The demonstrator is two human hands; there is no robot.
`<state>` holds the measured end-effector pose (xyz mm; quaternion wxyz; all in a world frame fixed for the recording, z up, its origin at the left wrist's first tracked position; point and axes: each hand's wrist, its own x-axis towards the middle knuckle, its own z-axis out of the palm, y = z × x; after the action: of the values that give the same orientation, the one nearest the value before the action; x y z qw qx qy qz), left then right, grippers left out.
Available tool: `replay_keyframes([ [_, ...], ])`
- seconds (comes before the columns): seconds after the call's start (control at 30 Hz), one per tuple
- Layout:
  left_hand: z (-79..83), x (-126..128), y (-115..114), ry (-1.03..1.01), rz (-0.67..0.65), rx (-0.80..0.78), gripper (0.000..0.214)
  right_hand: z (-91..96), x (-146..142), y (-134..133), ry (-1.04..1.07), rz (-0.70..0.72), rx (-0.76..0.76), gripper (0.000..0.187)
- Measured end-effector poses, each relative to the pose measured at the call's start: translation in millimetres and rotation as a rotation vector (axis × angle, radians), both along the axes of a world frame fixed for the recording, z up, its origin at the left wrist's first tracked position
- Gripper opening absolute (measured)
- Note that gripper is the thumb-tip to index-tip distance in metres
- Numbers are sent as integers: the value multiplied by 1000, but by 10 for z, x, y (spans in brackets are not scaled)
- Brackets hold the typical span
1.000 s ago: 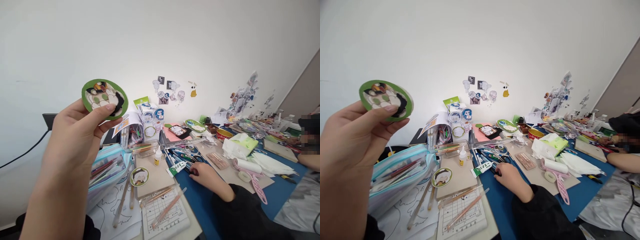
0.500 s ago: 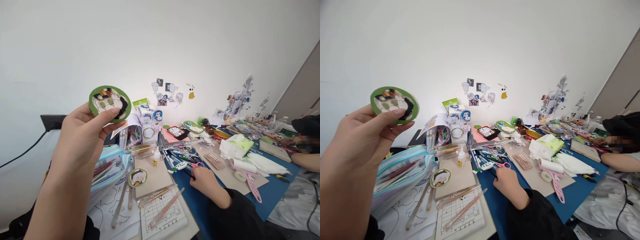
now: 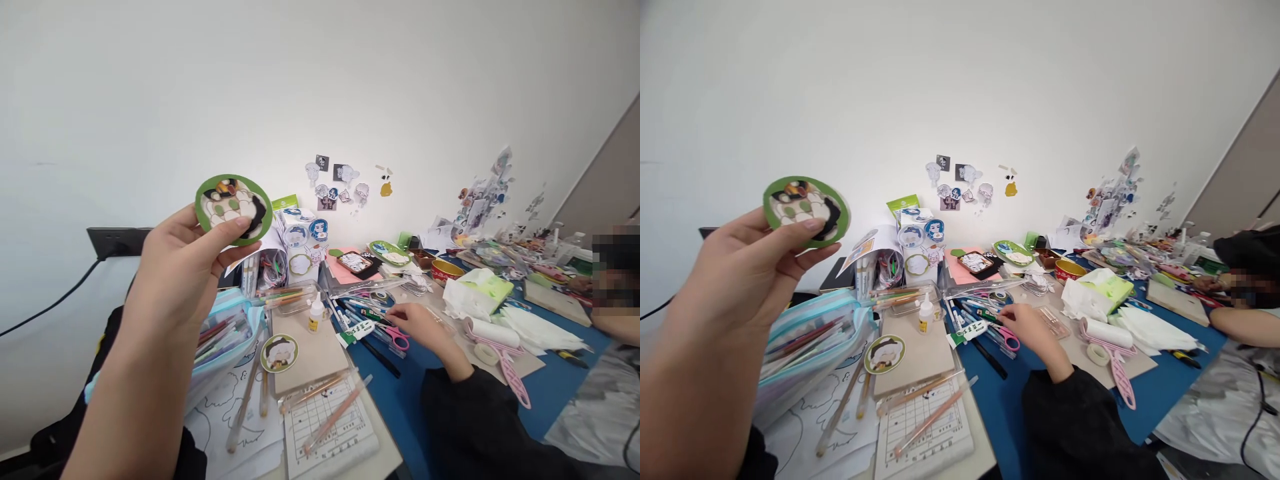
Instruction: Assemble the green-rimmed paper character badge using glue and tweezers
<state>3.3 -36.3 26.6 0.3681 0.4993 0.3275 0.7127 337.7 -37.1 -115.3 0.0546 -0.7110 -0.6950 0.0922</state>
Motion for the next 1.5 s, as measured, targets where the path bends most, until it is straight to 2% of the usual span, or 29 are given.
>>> replay_keyframes([
  [0.13, -20, 40, -27, -50, -72, 16, 16, -73, -390, 330, 16, 88, 14, 30],
  [0.27, -57, 39, -3, -79, -63, 16, 15, -196, -811, 706, -46, 38, 58, 32],
  [0.4, -66, 12, 36, -54, -92, 3, 19, -292, -962, 913, -67, -7, 72, 33],
  [0.63, -39, 37, 7, -2, -143, -35, 27, -335, -719, 931, 49, -4, 36, 33],
  [0.83, -50, 46, -2, 37, -161, -33, 29, -347, -375, 726, 284, 65, 45, 32],
  [0.97, -62, 38, 2, 40, -192, -52, 33, -340, -242, 538, 473, 134, 103, 31],
  [1.07, -66, 41, -2, 39, -210, -46, 35, -233, -212, 405, 597, 181, 229, 28],
  [1.17, -67, 47, -23, 49, -233, -47, 38, -25, -265, 280, 730, 220, 406, 25],
  [1.27, -62, 58, -62, 73, -249, -47, 40, 258, -386, 155, 917, 271, 550, 26],
  [1.5, -43, 135, -185, 139, -279, -31, 35, 1025, -680, -77, 1358, 458, 762, 25],
])
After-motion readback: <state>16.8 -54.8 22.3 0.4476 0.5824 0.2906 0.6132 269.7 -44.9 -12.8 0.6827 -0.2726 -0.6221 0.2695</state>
